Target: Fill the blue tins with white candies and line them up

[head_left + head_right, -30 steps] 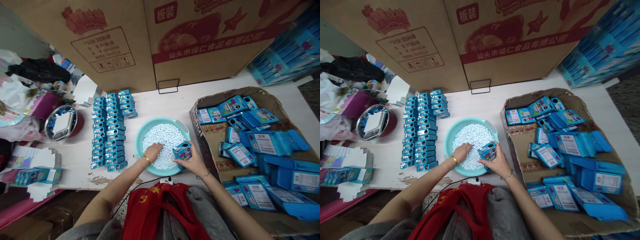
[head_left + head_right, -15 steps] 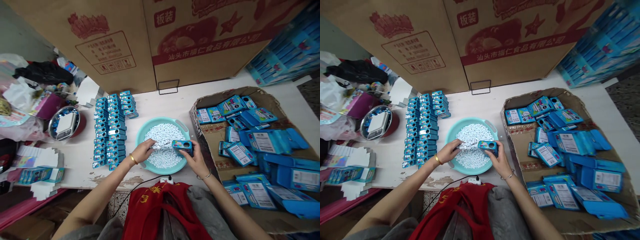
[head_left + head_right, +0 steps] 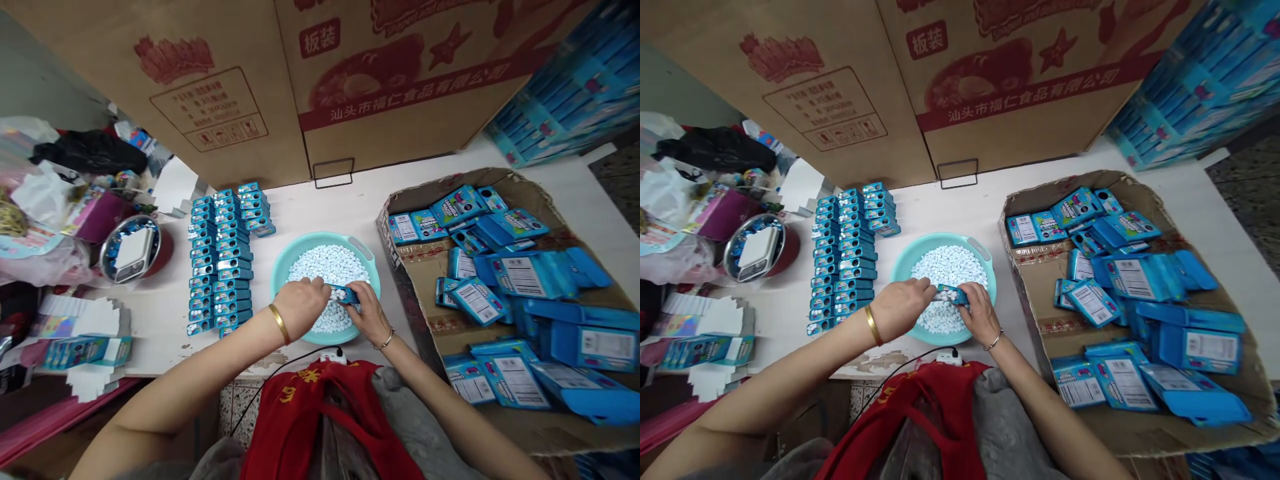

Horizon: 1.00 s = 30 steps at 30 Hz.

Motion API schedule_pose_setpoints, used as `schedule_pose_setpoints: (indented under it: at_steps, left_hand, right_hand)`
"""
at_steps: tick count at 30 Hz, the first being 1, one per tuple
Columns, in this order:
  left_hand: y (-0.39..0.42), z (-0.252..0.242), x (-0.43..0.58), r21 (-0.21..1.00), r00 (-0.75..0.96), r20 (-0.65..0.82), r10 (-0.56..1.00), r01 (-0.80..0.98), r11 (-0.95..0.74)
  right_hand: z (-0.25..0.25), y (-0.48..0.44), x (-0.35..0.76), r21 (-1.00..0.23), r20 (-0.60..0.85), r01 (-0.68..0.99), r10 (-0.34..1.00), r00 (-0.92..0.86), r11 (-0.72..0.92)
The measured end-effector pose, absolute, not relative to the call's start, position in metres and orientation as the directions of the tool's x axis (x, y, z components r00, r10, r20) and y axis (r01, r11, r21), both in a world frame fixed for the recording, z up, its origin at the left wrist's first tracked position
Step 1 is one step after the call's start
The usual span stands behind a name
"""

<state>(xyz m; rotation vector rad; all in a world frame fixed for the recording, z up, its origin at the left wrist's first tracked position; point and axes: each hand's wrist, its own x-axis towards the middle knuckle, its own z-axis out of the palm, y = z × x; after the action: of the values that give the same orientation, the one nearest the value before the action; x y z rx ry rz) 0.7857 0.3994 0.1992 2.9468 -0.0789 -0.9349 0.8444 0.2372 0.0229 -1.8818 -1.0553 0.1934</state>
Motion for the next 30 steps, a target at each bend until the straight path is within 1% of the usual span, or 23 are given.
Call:
schedule_pose_setpoints:
  at_steps: [3, 5, 8, 9, 11, 13, 15, 17, 19, 22, 24, 27, 30]
  left_hand:
    - [0.396, 0.204, 0.784, 0.043, 0.836, -0.544, -0.076, -0.063, -0.997]
    - [0.408, 0.191, 0.779, 0.047, 0.875, -0.482, -0.053, -0.034, -0.998]
    - [0.438, 0.143, 0.771, 0.052, 0.923, -0.377, 0.074, 0.101, -0.994]
    - [0.448, 0.121, 0.769, 0.052, 0.919, -0.375, 0.120, 0.150, -0.987]
    - [0.459, 0.076, 0.766, 0.049, 0.889, -0.423, 0.176, 0.216, -0.975]
    - [0.456, 0.036, 0.764, 0.100, 0.878, -0.450, 0.163, 0.231, -0.968]
    - [0.442, 0.008, 0.762, 0.198, 0.886, -0.450, 0.113, 0.223, -0.955]
    - [0.422, -0.008, 0.759, 0.315, 0.897, -0.437, 0.060, 0.215, -0.924]
    - [0.405, -0.014, 0.756, 0.446, 0.911, -0.413, 0.011, 0.212, -0.869]
    - [0.396, -0.010, 0.749, 0.639, 0.938, -0.345, -0.038, 0.205, -0.741]
    - [0.401, 0.001, 0.745, 0.726, 0.955, -0.295, -0.041, 0.195, -0.660]
    - [0.419, 0.032, 0.738, 0.778, 0.975, -0.220, -0.043, 0.149, -0.610]
    - [0.437, 0.074, 0.736, 0.760, 0.985, -0.161, -0.068, 0.079, -0.645]
  right_hand:
    - [0.020, 0.237, 0.845, -0.802, 0.278, 0.564, 0.715, 0.642, -0.195]
    - [0.019, 0.236, 0.847, -0.810, 0.281, 0.555, 0.703, 0.653, -0.192]
    - [0.021, 0.231, 0.851, -0.845, 0.245, 0.488, 0.652, 0.717, -0.219]
    - [0.023, 0.229, 0.853, -0.865, 0.217, 0.442, 0.615, 0.758, -0.239]
    - [0.028, 0.226, 0.856, -0.907, 0.152, 0.327, 0.519, 0.841, -0.265]
    - [0.033, 0.224, 0.860, -0.939, 0.083, 0.217, 0.436, 0.896, -0.268]
    - [0.038, 0.222, 0.865, -0.954, 0.015, 0.133, 0.402, 0.916, -0.267]
    - [0.040, 0.221, 0.870, -0.962, -0.034, 0.076, 0.389, 0.921, -0.263]
    - [0.039, 0.220, 0.874, -0.969, -0.047, 0.048, 0.372, 0.927, -0.242]
    - [0.034, 0.218, 0.877, -0.978, -0.047, 0.030, 0.360, 0.932, -0.206]
    - [0.030, 0.217, 0.877, -0.980, -0.042, 0.033, 0.369, 0.929, -0.195]
    - [0.028, 0.215, 0.876, -0.968, 0.008, 0.106, 0.391, 0.920, -0.228]
    - [0.031, 0.214, 0.873, -0.929, 0.100, 0.252, 0.471, 0.877, -0.272]
